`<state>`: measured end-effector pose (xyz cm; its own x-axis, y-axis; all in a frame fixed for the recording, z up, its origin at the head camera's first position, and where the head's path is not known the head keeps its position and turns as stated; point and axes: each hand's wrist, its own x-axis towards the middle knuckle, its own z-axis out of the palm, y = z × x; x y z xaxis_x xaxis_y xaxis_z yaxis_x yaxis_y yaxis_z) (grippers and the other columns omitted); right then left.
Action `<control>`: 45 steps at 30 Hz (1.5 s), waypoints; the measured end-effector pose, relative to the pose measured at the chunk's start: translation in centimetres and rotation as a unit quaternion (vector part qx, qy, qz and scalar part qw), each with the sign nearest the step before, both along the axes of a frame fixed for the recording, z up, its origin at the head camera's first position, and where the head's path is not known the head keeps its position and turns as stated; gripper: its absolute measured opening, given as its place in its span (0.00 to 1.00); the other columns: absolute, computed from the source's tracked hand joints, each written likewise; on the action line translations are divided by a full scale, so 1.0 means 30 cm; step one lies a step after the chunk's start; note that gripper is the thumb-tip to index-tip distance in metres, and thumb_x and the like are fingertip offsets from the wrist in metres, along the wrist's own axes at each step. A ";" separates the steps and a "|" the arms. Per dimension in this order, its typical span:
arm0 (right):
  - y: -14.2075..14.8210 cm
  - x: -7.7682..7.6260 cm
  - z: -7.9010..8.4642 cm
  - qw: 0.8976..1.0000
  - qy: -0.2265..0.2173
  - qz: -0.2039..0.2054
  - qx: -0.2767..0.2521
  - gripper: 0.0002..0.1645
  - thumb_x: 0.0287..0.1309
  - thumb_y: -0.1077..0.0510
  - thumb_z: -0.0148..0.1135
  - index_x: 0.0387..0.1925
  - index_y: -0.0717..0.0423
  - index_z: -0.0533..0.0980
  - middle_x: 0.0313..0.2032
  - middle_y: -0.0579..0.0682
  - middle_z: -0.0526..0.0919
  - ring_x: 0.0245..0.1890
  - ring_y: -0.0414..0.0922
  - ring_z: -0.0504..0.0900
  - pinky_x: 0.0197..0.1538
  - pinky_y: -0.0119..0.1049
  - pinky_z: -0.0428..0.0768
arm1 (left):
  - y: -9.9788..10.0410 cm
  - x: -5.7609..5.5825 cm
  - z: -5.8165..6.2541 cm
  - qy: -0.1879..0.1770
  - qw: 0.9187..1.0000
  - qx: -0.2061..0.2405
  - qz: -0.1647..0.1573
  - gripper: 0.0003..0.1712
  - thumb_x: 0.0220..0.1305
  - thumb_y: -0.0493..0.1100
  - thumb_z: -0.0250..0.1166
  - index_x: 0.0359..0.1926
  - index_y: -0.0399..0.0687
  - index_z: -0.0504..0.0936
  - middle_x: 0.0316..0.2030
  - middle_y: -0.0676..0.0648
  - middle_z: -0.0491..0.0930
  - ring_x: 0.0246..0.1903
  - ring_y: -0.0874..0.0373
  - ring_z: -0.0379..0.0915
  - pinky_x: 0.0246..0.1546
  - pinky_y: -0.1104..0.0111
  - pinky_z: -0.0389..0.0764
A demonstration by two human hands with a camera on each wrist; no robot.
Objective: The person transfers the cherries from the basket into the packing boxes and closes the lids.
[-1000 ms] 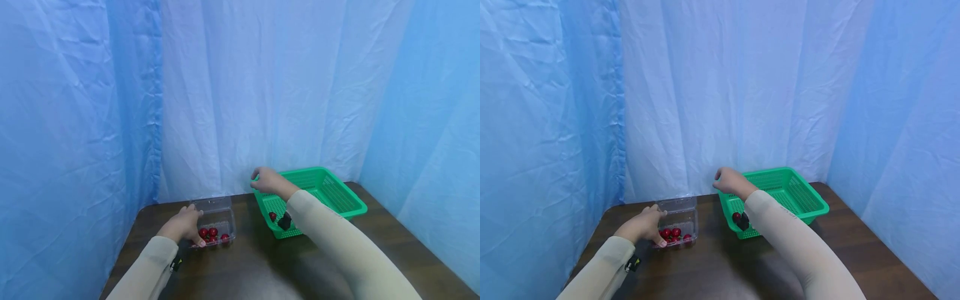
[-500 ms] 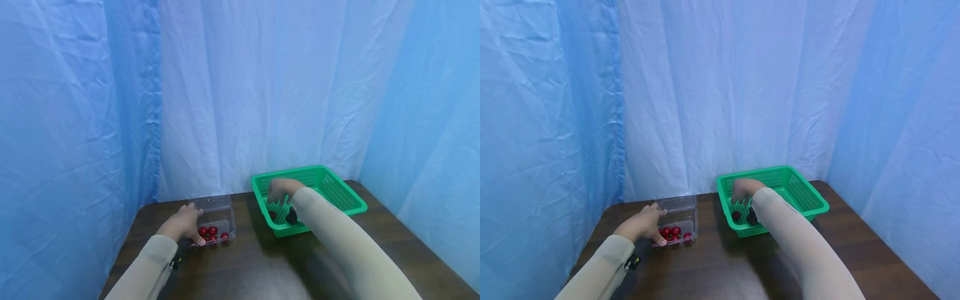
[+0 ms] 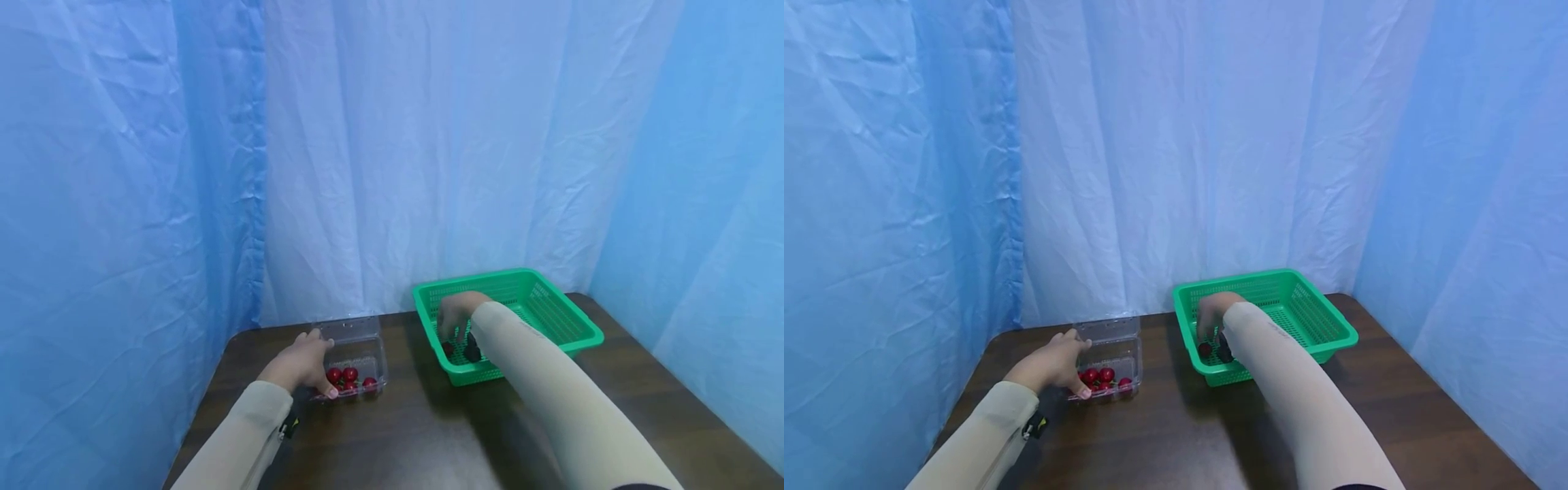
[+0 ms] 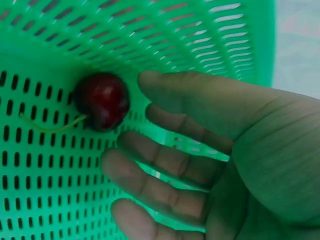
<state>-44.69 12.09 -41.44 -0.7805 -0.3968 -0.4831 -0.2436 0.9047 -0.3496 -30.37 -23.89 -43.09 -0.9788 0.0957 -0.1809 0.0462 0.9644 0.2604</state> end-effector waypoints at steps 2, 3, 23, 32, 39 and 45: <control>0.001 -0.005 -0.014 1.000 -0.007 0.004 0.001 0.04 0.71 0.53 0.80 0.45 0.42 0.93 0.58 0.48 0.93 0.43 0.45 0.95 0.48 0.43 0.96 | 0.000 0.003 0.001 0.001 1.000 0.001 -0.001 0.67 0.45 0.55 0.95 0.85 0.50 0.74 0.85 0.33 0.65 0.82 0.29 0.63 0.70 0.30 0.82; 0.003 0.007 -0.007 1.000 -0.009 0.011 0.000 0.03 0.71 0.54 0.79 0.44 0.42 0.93 0.55 0.47 0.93 0.45 0.48 0.95 0.48 0.43 0.96 | 0.000 0.003 0.001 0.000 1.000 0.000 -0.001 0.66 0.45 0.55 0.95 0.85 0.50 0.74 0.85 0.33 0.65 0.82 0.29 0.62 0.70 0.30 0.82; -0.005 -0.012 0.026 0.999 0.025 0.027 0.027 0.07 0.71 0.54 0.75 0.37 0.48 0.95 0.39 0.46 0.95 0.43 0.48 0.95 0.37 0.40 0.93 | 0.014 -0.014 0.003 -0.011 1.000 -0.012 0.004 0.66 0.46 0.55 0.95 0.84 0.47 0.74 0.85 0.31 0.64 0.82 0.29 0.62 0.73 0.30 0.80; -0.043 0.034 0.167 0.997 0.068 0.001 -0.040 0.26 0.72 0.64 0.60 0.16 0.47 0.69 0.17 0.43 0.67 0.23 0.45 0.64 0.31 0.41 0.72 | 0.011 -0.013 0.001 -0.010 1.000 -0.008 0.007 0.66 0.46 0.54 0.95 0.84 0.48 0.74 0.84 0.32 0.65 0.81 0.30 0.63 0.72 0.30 0.81; -0.179 0.119 0.226 0.983 0.174 0.009 -0.066 0.25 0.77 0.57 0.65 0.18 0.49 0.78 0.18 0.43 0.72 0.21 0.43 0.63 0.30 0.39 0.70 | 0.009 -0.004 -0.001 -0.007 1.000 -0.002 0.006 0.65 0.47 0.54 0.95 0.84 0.49 0.74 0.85 0.32 0.64 0.83 0.28 0.61 0.71 0.28 0.80; -0.323 0.202 0.189 0.971 0.196 0.069 -0.117 0.17 0.75 0.60 0.70 0.25 0.53 0.81 0.21 0.42 0.75 0.21 0.40 0.67 0.29 0.35 0.70 | 0.006 0.001 0.001 -0.002 1.000 0.001 0.004 0.66 0.46 0.54 0.95 0.84 0.49 0.74 0.85 0.32 0.65 0.82 0.28 0.62 0.70 0.29 0.82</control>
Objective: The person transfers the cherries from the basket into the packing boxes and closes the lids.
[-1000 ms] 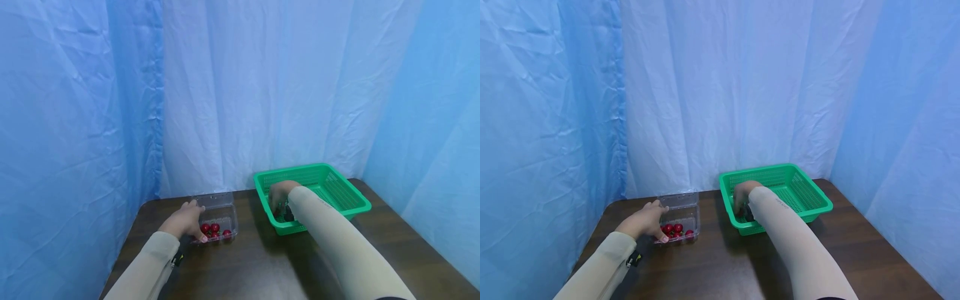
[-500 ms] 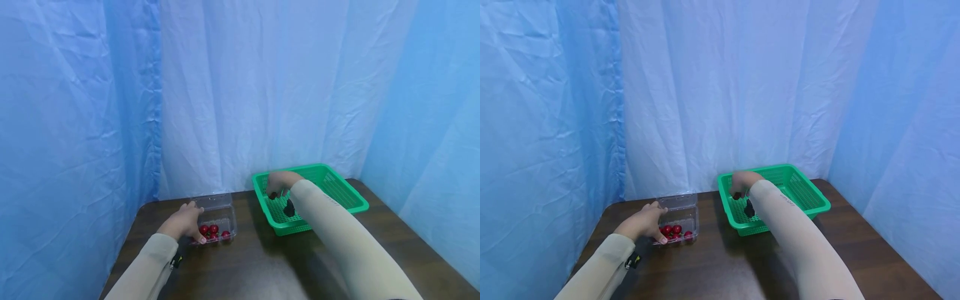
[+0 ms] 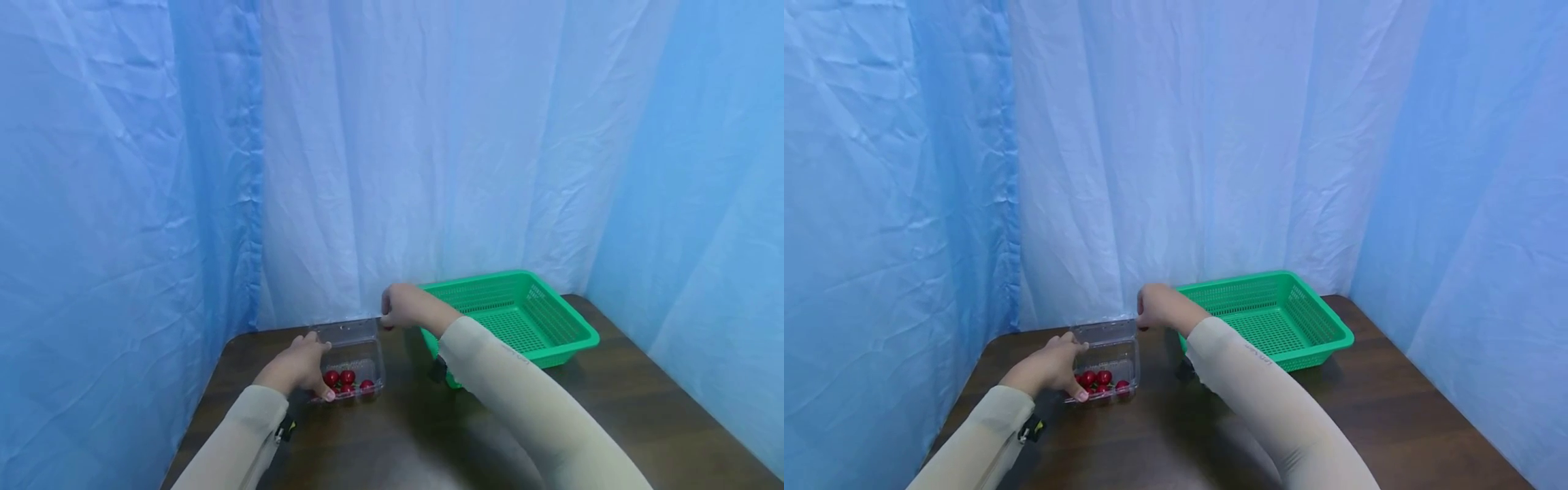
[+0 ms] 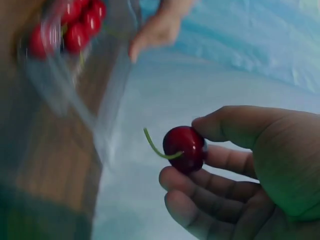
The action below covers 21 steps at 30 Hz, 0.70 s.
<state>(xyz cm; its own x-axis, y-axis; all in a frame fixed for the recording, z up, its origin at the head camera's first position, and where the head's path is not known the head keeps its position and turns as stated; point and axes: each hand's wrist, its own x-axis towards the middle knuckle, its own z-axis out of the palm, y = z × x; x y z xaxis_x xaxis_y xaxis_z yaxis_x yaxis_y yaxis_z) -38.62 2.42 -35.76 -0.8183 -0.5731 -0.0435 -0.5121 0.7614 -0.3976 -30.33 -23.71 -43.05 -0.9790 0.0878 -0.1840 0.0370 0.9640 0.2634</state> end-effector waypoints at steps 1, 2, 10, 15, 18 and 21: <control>-0.023 0.012 -0.012 1.000 0.001 0.007 -0.006 0.16 0.74 0.60 0.71 0.25 0.52 0.82 0.21 0.42 0.76 0.21 0.40 0.67 0.28 0.35 0.70 | -0.002 -0.001 0.000 0.001 1.000 0.000 0.000 0.66 0.46 0.55 0.95 0.84 0.49 0.74 0.85 0.32 0.65 0.81 0.29 0.62 0.69 0.29 0.82; -0.045 0.023 -0.025 1.000 0.000 0.013 -0.011 0.16 0.73 0.60 0.72 0.26 0.52 0.82 0.21 0.42 0.76 0.21 0.39 0.68 0.28 0.34 0.71 | -0.004 -0.004 0.000 0.000 1.000 0.000 -0.002 0.66 0.46 0.55 0.95 0.84 0.49 0.74 0.84 0.33 0.66 0.81 0.29 0.63 0.69 0.29 0.82; -0.166 0.086 -0.178 0.999 -0.002 -0.018 -0.034 0.09 0.70 0.53 0.79 0.32 0.46 0.89 0.28 0.41 0.89 0.27 0.40 0.85 0.34 0.35 0.87 | -0.019 -0.017 -0.007 -0.012 1.000 0.004 -0.006 0.67 0.44 0.57 0.95 0.84 0.50 0.75 0.81 0.34 0.70 0.76 0.34 0.68 0.67 0.32 0.85; -0.184 0.098 -0.259 0.999 0.001 -0.044 -0.019 0.09 0.72 0.51 0.79 0.33 0.46 0.90 0.27 0.41 0.88 0.27 0.41 0.85 0.35 0.35 0.88 | -0.025 -0.017 -0.016 -0.006 1.000 0.004 -0.006 0.67 0.43 0.56 0.96 0.84 0.50 0.75 0.78 0.36 0.72 0.74 0.36 0.69 0.67 0.34 0.85; -0.182 0.098 -0.297 0.999 0.020 -0.049 0.004 0.11 0.73 0.50 0.77 0.32 0.46 0.90 0.25 0.41 0.87 0.25 0.41 0.84 0.33 0.35 0.87 | -0.025 -0.016 -0.020 -0.001 1.000 0.005 -0.005 0.67 0.43 0.56 0.96 0.83 0.49 0.76 0.78 0.36 0.73 0.75 0.36 0.70 0.68 0.34 0.85; -0.179 0.096 -0.327 0.998 0.044 -0.046 0.024 0.15 0.74 0.49 0.76 0.29 0.46 0.90 0.22 0.41 0.85 0.22 0.41 0.83 0.30 0.34 0.84 | -0.023 -0.014 -0.019 0.003 1.000 0.004 -0.005 0.66 0.43 0.56 0.96 0.83 0.49 0.76 0.78 0.37 0.74 0.74 0.37 0.70 0.68 0.34 0.85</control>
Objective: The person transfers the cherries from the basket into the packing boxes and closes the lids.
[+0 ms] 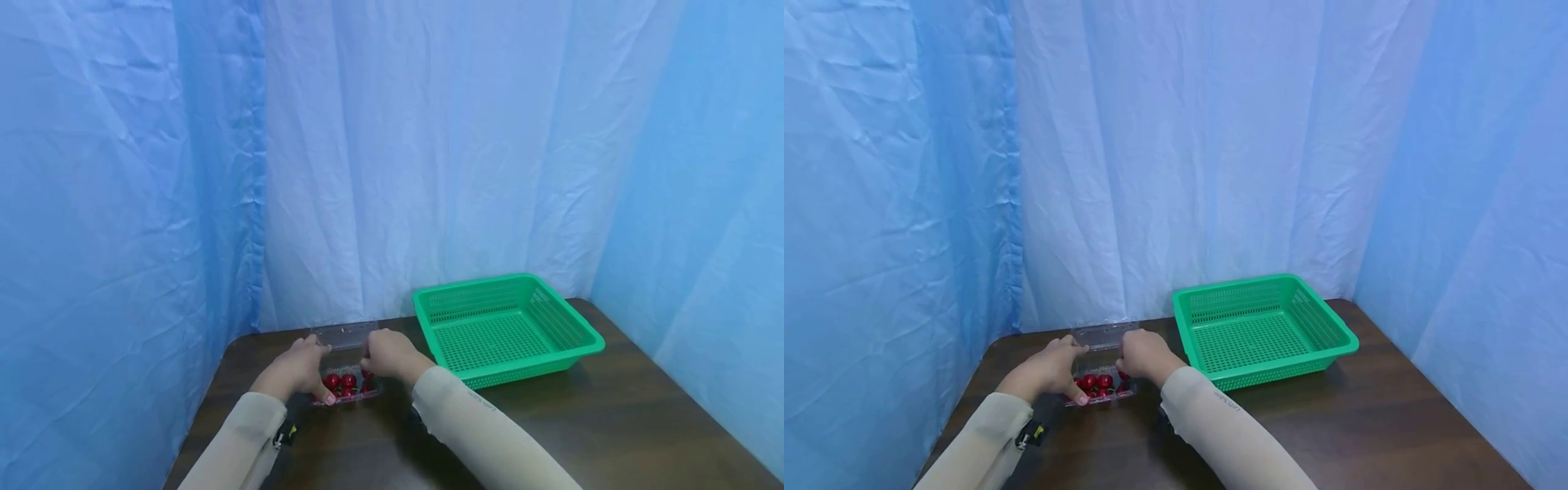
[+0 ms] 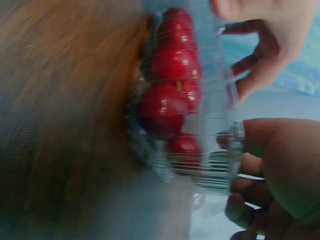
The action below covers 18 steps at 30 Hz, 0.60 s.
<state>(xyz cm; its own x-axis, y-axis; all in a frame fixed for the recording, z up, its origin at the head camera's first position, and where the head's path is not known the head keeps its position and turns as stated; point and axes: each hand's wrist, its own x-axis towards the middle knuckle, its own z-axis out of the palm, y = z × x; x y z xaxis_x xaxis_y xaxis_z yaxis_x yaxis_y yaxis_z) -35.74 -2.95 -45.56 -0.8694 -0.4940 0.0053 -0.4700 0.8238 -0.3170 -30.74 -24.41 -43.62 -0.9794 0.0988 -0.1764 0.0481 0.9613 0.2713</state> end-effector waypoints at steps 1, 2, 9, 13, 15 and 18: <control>0.000 0.001 -0.006 1.000 0.004 -0.001 0.003 0.15 0.75 0.49 0.76 0.28 0.46 0.90 0.21 0.41 0.84 0.22 0.41 0.82 0.29 0.34 0.84 | 0.000 0.002 0.001 0.000 1.000 0.001 0.001 0.66 0.43 0.56 0.96 0.83 0.49 0.76 0.77 0.37 0.74 0.74 0.37 0.71 0.68 0.35 0.85; 0.001 0.000 -0.010 1.000 0.012 0.001 0.005 0.16 0.75 0.49 0.75 0.28 0.46 0.90 0.21 0.41 0.84 0.21 0.41 0.82 0.29 0.34 0.84 | -0.001 0.001 0.001 -0.001 1.000 0.000 0.001 0.67 0.43 0.57 0.96 0.83 0.49 0.76 0.77 0.37 0.74 0.73 0.38 0.71 0.68 0.35 0.85; 0.022 -0.011 -0.025 0.995 0.062 -0.035 -0.069 0.09 0.76 0.51 0.72 0.44 0.50 0.93 0.38 0.45 0.93 0.32 0.40 0.85 0.43 0.41 0.93 | -0.020 -0.002 -0.024 -0.002 1.000 0.018 -0.014 0.68 0.43 0.61 0.95 0.85 0.53 0.75 0.77 0.39 0.73 0.73 0.40 0.69 0.68 0.37 0.86; 0.034 -0.009 -0.033 0.986 0.038 -0.084 -0.138 0.14 0.81 0.51 0.68 0.54 0.54 0.90 0.49 0.52 0.93 0.42 0.47 0.90 0.50 0.48 0.93 | -0.054 -0.001 -0.028 0.007 0.998 0.059 -0.014 0.60 0.55 0.62 0.90 0.85 0.51 0.74 0.79 0.37 0.71 0.76 0.37 0.68 0.70 0.36 0.84; 0.035 -0.014 -0.035 0.981 0.015 -0.103 -0.164 0.19 0.83 0.51 0.66 0.62 0.58 0.87 0.56 0.57 0.93 0.52 0.53 0.92 0.58 0.54 0.93 | -0.079 -0.007 -0.024 0.022 0.997 0.073 0.000 0.52 0.66 0.60 0.85 0.83 0.47 0.76 0.79 0.34 0.71 0.77 0.32 0.68 0.71 0.33 0.81; 0.032 -0.025 -0.041 0.976 -0.023 -0.118 -0.182 0.27 0.85 0.50 0.63 0.71 0.65 0.81 0.67 0.64 0.88 0.67 0.62 0.88 0.71 0.61 0.87 | -0.123 -0.027 -0.021 0.048 0.996 0.068 0.024 0.40 0.79 0.56 0.74 0.79 0.37 0.77 0.77 0.28 0.74 0.77 0.27 0.70 0.73 0.31 0.79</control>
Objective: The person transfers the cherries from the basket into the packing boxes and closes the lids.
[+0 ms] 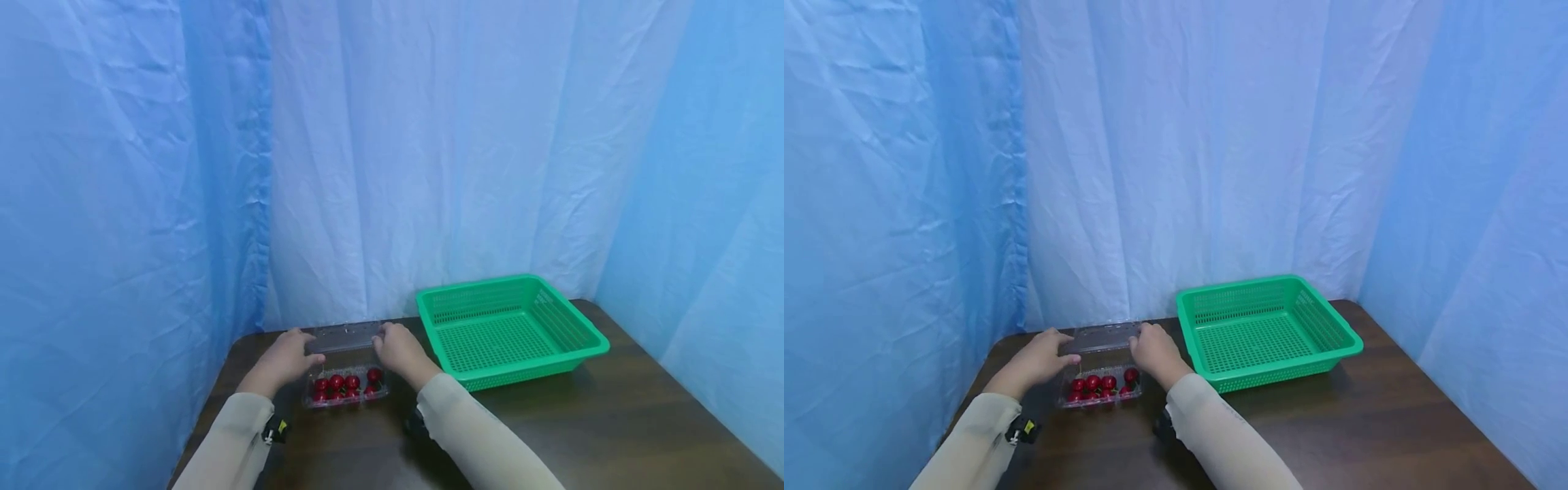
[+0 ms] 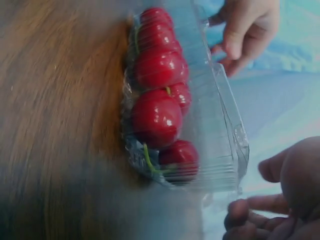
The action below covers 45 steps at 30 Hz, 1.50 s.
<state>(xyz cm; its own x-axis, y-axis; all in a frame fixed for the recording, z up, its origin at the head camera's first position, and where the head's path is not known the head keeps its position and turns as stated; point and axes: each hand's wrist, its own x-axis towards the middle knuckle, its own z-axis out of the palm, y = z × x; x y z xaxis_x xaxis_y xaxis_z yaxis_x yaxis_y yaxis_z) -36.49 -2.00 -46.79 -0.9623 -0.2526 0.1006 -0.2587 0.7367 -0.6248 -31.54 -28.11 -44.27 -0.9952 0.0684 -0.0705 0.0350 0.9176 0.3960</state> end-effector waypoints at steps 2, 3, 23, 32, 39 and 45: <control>-0.004 -0.004 -0.007 1.000 -0.023 -0.005 -0.013 0.31 0.87 0.49 0.60 0.75 0.69 0.77 0.73 0.67 0.83 0.74 0.65 0.83 0.77 0.63 0.82 | -0.030 -0.007 -0.004 0.003 1.000 -0.003 0.020 0.36 0.84 0.54 0.69 0.77 0.31 0.78 0.75 0.26 0.77 0.75 0.25 0.74 0.73 0.32 0.79; -0.006 -0.006 -0.012 0.999 -0.033 -0.007 -0.021 0.32 0.87 0.49 0.59 0.76 0.70 0.76 0.74 0.68 0.82 0.76 0.66 0.81 0.78 0.63 0.81 | -0.043 -0.010 -0.009 -0.002 1.000 -0.004 0.027 0.35 0.85 0.53 0.68 0.75 0.28 0.78 0.73 0.25 0.79 0.73 0.25 0.76 0.73 0.33 0.80; 0.025 -0.030 -0.062 0.975 -0.160 0.017 -0.155 0.27 0.87 0.52 0.61 0.74 0.65 0.78 0.24 0.50 0.80 0.19 0.44 0.77 0.23 0.35 0.78 | -0.107 -0.039 -0.060 -0.085 0.977 0.179 0.077 0.27 0.83 0.43 0.69 0.72 0.30 0.80 0.55 0.35 0.91 0.52 0.42 0.90 0.50 0.47 0.95; 0.021 -0.031 -0.074 0.973 -0.128 -0.022 -0.191 0.17 0.83 0.57 0.67 0.66 0.53 0.77 0.32 0.53 0.83 0.18 0.46 0.79 0.22 0.36 0.79 | -0.098 -0.030 -0.052 -0.089 0.938 0.322 0.088 0.23 0.95 0.48 0.50 0.76 0.38 0.69 0.59 0.30 0.84 0.39 0.45 0.91 0.35 0.56 0.95; 0.039 -0.014 -0.086 0.971 -0.092 -0.012 -0.221 0.09 0.82 0.57 0.68 0.54 0.53 0.76 0.27 0.52 0.80 0.18 0.46 0.79 0.24 0.37 0.79 | -0.105 -0.021 -0.043 -0.115 0.922 0.362 0.077 0.55 0.87 0.77 0.31 0.81 0.33 0.66 0.68 0.24 0.81 0.43 0.41 0.95 0.42 0.50 0.97; 0.041 -0.019 -0.095 0.967 -0.086 -0.015 -0.239 0.06 0.82 0.58 0.68 0.48 0.53 0.77 0.30 0.52 0.82 0.20 0.44 0.79 0.23 0.35 0.78 | -0.129 -0.026 -0.046 -0.141 0.917 0.369 0.052 0.61 0.82 0.83 0.43 0.84 0.31 0.64 0.74 0.24 0.77 0.51 0.41 0.94 0.50 0.52 0.97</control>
